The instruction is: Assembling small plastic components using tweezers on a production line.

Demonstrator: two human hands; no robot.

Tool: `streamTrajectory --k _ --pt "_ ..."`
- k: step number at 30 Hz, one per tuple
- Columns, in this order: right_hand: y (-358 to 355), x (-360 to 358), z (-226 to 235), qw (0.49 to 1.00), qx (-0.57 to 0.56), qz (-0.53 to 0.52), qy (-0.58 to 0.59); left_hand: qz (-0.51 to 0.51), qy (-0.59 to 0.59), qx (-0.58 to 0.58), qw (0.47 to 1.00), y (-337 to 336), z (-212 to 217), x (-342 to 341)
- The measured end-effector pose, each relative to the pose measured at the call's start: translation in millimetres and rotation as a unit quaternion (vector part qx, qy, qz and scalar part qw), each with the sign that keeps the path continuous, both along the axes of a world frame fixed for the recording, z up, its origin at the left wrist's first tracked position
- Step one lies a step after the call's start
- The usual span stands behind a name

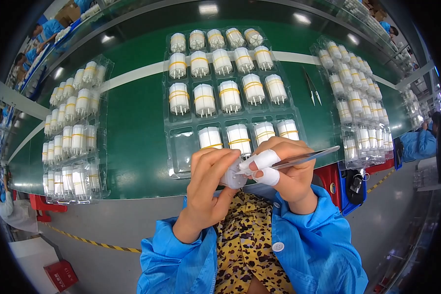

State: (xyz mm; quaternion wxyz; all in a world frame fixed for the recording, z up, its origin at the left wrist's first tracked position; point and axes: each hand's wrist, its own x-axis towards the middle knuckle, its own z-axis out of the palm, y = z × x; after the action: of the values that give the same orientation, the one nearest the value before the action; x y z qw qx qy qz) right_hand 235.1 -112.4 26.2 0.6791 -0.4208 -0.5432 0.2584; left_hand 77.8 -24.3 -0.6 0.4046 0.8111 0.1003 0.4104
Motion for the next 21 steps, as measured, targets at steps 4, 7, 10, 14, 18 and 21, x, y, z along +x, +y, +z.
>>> streamTrajectory --k 4,7,10,14,18,21 --pt "1 1 -2 1.0 -0.003 0.007 -0.009 -0.006 0.006 -0.013 1.0 2 1 0" --pt "0 -2 -4 0.999 -0.008 0.006 0.033 -0.006 0.01 -0.006 1.0 2 3 -1" --pt "-1 -8 -1 0.995 -0.04 -0.029 0.083 -0.006 0.007 0.002 1.0 2 3 -1" --pt "-1 -9 -3 0.993 -0.043 -0.034 0.103 -0.002 0.004 0.003 1.0 1 4 0" --pt "-2 -1 -2 1.0 -0.001 -0.005 0.02 -0.009 -0.002 -0.001 1.0 1 5 0" --pt "-1 -1 0 1.0 0.001 -0.002 -0.005 -0.01 0.004 -0.001 1.0 2 6 0"
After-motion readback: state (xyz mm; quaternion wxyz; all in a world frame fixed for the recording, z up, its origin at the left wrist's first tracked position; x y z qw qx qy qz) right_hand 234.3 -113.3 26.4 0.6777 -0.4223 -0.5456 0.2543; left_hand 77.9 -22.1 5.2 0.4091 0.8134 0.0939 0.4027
